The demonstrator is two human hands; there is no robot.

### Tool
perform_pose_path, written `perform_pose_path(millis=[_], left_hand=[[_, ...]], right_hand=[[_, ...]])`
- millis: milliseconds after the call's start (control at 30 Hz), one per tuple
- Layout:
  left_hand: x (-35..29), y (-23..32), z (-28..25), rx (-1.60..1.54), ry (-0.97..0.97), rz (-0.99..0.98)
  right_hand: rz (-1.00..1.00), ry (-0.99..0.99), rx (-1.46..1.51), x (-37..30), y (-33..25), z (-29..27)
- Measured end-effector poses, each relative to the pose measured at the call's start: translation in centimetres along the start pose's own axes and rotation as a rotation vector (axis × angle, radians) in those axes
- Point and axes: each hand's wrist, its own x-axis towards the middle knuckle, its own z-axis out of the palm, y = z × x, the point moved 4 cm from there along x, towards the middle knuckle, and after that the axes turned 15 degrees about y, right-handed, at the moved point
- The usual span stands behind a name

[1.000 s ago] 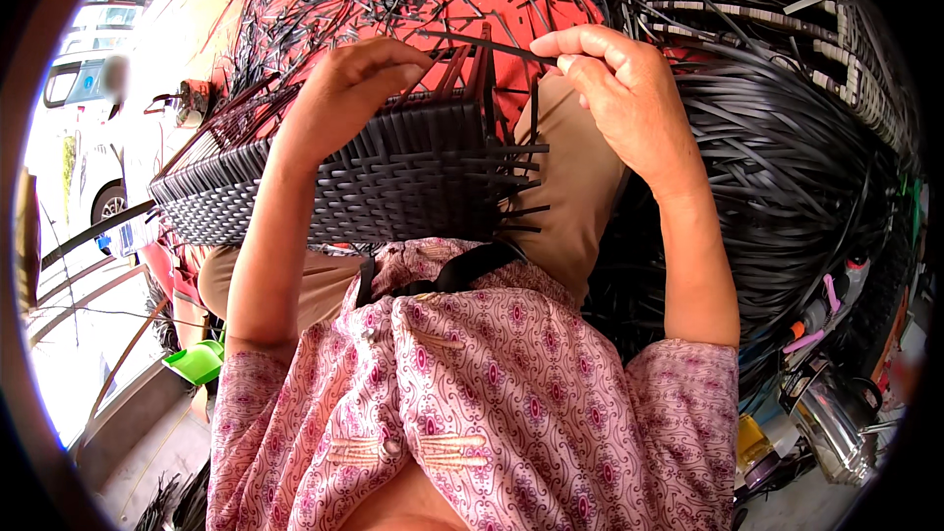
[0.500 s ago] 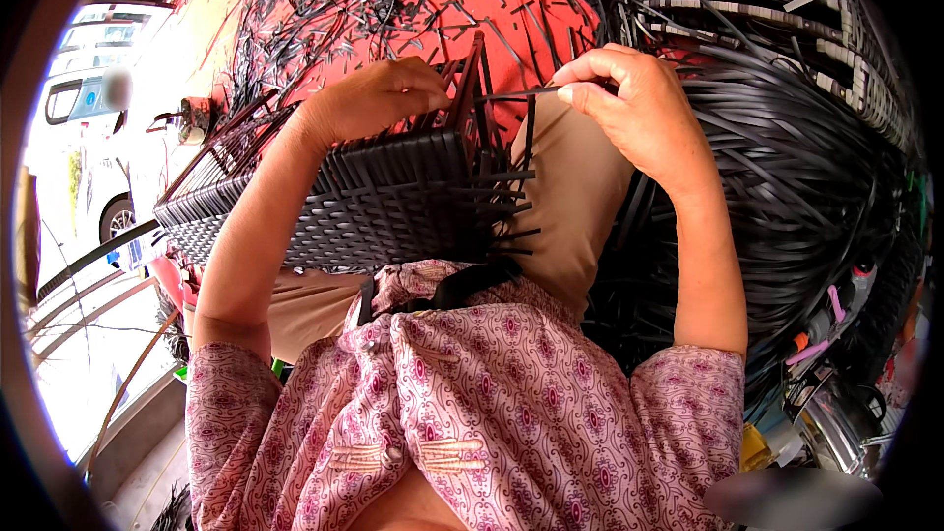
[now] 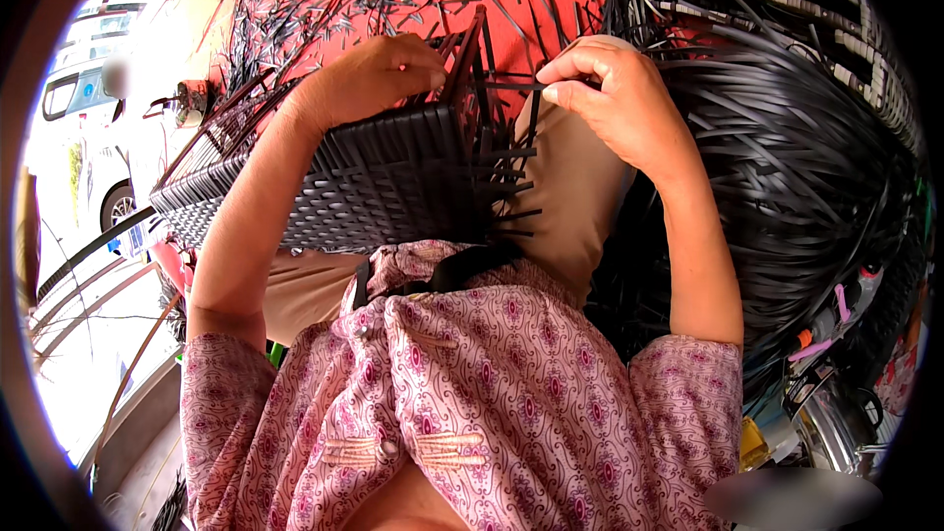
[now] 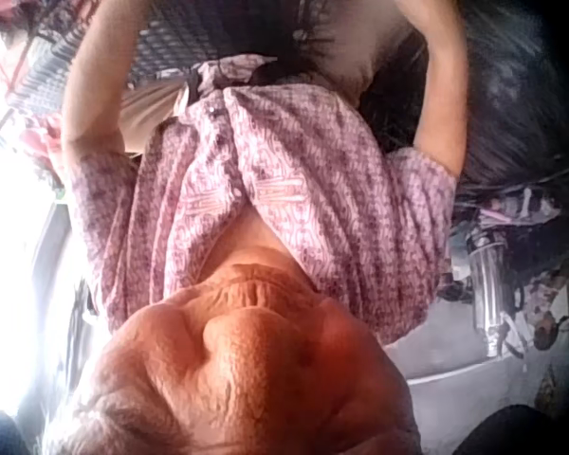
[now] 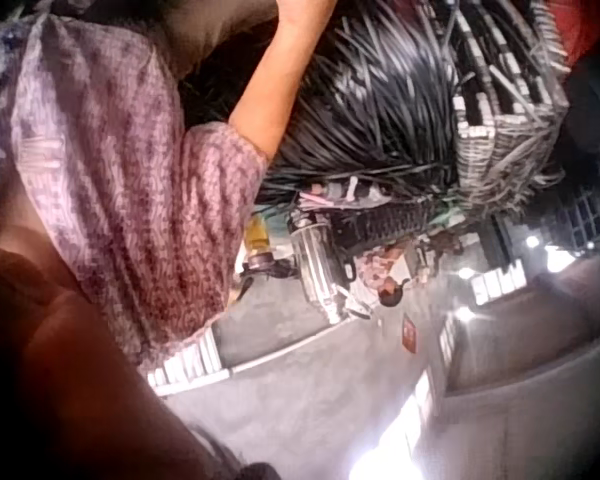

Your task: The person weaves a black plastic basket by hand, interlacing black plastic strips through a pre-formed frame. They adjust the basket's position and continue weaving the sides, working on the structure while sitting on the floor.

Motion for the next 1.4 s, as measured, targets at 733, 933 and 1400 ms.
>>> perform_pose_path(millis=[733,933,1400], left_hand=[[-2.0,0.0,-5.2,-0.17,0.33,0.192],[-3.2,1.3,-6.9,-0.497,0.434,-0.074],[-0.7,-1.2,-0.3,-0.173,0.186,-0.304]], right_hand=[[-0.173,0.026,0.128,2.4,-5.1,5.8],[0.075,-0.196,0.585,4.5,-4.9,9.2],[0.327,-0.04,0.894,4.1,-0.9,11.7]])
